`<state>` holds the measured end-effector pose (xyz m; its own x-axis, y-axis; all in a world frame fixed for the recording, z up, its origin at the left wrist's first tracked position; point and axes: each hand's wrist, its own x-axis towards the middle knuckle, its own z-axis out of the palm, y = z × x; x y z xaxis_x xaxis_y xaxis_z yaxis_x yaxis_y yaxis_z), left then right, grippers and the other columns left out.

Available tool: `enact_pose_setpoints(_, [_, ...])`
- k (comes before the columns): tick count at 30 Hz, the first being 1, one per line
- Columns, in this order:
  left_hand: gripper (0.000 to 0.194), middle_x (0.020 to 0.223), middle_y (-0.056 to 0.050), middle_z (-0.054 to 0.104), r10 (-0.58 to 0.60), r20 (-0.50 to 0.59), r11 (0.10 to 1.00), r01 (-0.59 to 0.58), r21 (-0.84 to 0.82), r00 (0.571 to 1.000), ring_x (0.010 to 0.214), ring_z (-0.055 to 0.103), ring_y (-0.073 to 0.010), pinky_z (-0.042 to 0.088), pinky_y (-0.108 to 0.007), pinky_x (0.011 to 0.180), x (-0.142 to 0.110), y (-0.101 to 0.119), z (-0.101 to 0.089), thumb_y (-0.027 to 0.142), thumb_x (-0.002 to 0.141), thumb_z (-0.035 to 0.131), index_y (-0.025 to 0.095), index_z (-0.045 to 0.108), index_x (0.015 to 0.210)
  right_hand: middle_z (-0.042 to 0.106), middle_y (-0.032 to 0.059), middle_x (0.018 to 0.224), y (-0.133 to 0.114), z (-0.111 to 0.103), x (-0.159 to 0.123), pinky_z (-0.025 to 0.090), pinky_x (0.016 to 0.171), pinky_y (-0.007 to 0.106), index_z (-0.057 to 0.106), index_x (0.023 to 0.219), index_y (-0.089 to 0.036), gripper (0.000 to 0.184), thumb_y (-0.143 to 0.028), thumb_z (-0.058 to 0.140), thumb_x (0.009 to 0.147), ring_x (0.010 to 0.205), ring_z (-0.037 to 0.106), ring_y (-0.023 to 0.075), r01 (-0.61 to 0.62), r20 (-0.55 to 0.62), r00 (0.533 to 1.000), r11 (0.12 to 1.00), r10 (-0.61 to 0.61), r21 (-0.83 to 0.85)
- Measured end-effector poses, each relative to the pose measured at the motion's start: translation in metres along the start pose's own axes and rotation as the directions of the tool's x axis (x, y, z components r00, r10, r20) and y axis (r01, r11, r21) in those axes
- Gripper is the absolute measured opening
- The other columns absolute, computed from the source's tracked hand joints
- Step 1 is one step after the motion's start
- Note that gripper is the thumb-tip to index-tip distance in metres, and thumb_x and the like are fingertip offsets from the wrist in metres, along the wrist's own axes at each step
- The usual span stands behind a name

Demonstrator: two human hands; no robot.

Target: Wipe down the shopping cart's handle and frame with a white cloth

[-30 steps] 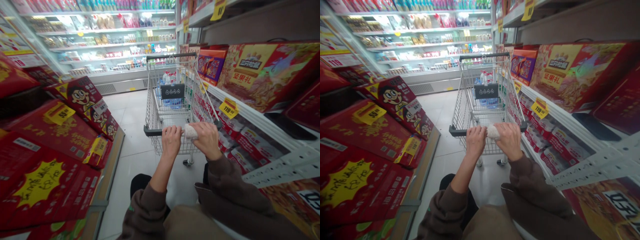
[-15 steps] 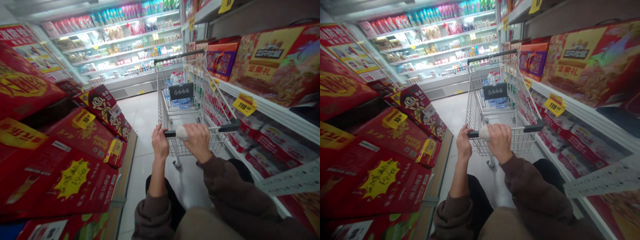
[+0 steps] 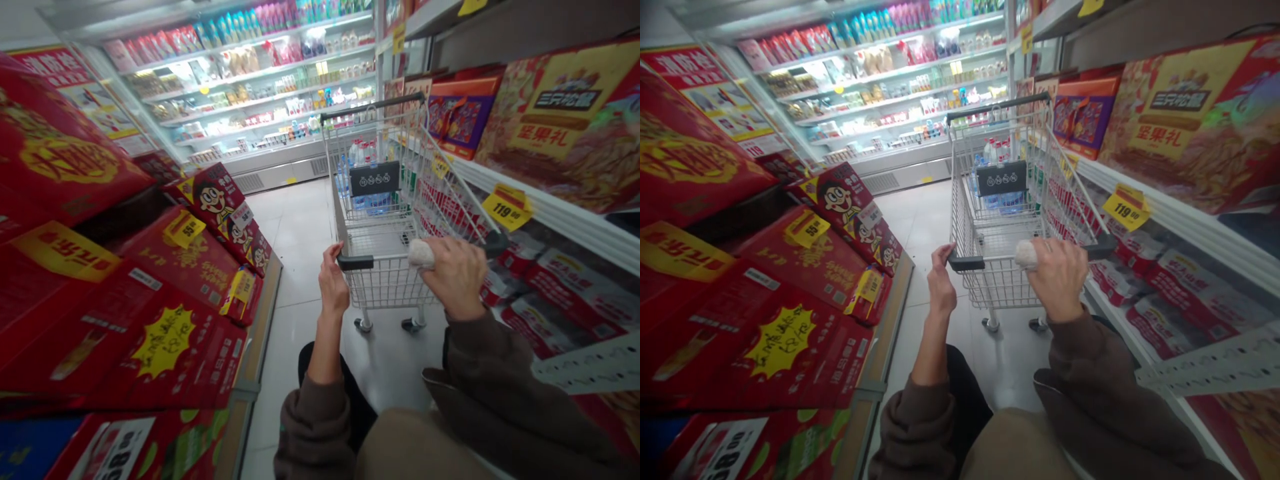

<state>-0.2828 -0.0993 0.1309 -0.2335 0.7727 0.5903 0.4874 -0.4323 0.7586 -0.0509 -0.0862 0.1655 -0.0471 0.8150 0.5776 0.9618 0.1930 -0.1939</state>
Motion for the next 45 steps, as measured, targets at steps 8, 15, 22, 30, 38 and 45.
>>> enact_pose_setpoints(8, [0.063, 0.136, -0.015, 0.063, 0.044, 0.028, 0.998, -0.045, 0.041, 0.999, 0.133, 0.054, -0.0237, 0.037, -0.046, 0.113, -0.007, 0.007, 0.011, 0.06, 0.101, 0.009, 0.021, 0.042, 0.137, 0.066, 0.0095, 0.107, -0.073, 0.008, -0.005, 0.031, 0.095, 0.041, 0.062, 0.117, -0.023, 0.04, -0.011, 0.053, 0.08, 0.1, 0.052, 0.0262, 0.202, -0.002, 0.979, 0.968, -0.204, 0.146])
enact_pose_setpoints(15, [0.06, 0.134, -0.015, 0.064, 0.055, -0.011, 0.998, -0.054, 0.023, 0.998, 0.133, 0.055, -0.0231, 0.036, -0.046, 0.115, -0.006, 0.002, 0.015, 0.057, 0.102, 0.009, 0.02, 0.044, 0.134, 0.069, 0.0079, 0.106, 0.039, 0.001, -0.007, 0.033, 0.094, 0.044, 0.064, 0.116, -0.023, 0.037, -0.02, 0.055, 0.081, 0.103, 0.054, 0.0282, 0.039, -0.104, 0.994, 0.998, -0.034, 0.048])
enact_pose_setpoints(22, [0.061, 0.134, -0.015, 0.063, 0.029, -0.06, 0.999, -0.03, -0.024, 0.998, 0.13, 0.056, -0.0225, 0.04, -0.042, 0.112, -0.009, 0.003, 0.025, 0.059, 0.101, 0.012, 0.02, 0.046, 0.134, 0.068, 0.0082, 0.11, -0.018, 0.005, -0.012, 0.031, 0.101, 0.044, 0.06, 0.119, -0.024, 0.042, -0.012, 0.052, 0.08, 0.106, 0.053, 0.0275, 0.088, -0.085, 0.993, 0.991, -0.08, 0.102])
enact_pose_setpoints(30, [0.059, 0.135, -0.015, 0.063, 0.039, -0.022, 0.999, -0.04, -0.006, 0.999, 0.133, 0.055, -0.022, 0.036, -0.044, 0.116, -0.006, -0.005, 0.012, 0.056, 0.102, 0.011, 0.019, 0.046, 0.134, 0.068, 0.0071, 0.116, 0.007, 0.012, -0.016, 0.029, 0.105, 0.043, 0.06, 0.122, -0.024, 0.043, -0.017, 0.053, 0.081, 0.112, 0.054, 0.0267, 0.125, -0.13, 0.986, 0.983, -0.107, 0.135])
enact_pose_setpoints(38, [0.054, 0.133, -0.013, 0.065, 0.02, -0.09, 0.999, -0.023, -0.037, 0.996, 0.129, 0.057, -0.0212, 0.038, -0.042, 0.112, -0.011, 0.002, 0.023, 0.051, 0.104, 0.013, 0.021, 0.047, 0.132, 0.072, 0.0082, 0.106, 0.008, -0.001, -0.012, 0.035, 0.089, 0.039, 0.065, 0.114, -0.023, 0.034, -0.024, 0.06, 0.081, 0.098, 0.059, 0.0266, -0.023, -0.185, 0.981, 0.979, 0.062, 0.204])
enact_pose_setpoints(45, [0.071, 0.125, -0.013, 0.067, -0.151, -0.074, 0.931, 0.117, -0.345, 0.986, 0.117, 0.063, -0.0241, 0.046, -0.04, 0.104, -0.014, 0.003, 0.024, 0.068, 0.097, 0.013, 0.018, 0.053, 0.127, 0.071, 0.0057, 0.107, -0.102, 0.001, 0.0, 0.033, 0.095, 0.041, 0.064, 0.113, -0.024, 0.033, -0.017, 0.057, 0.082, 0.101, 0.058, 0.0247, 0.226, 0.001, 0.971, 0.917, -0.239, 0.327])
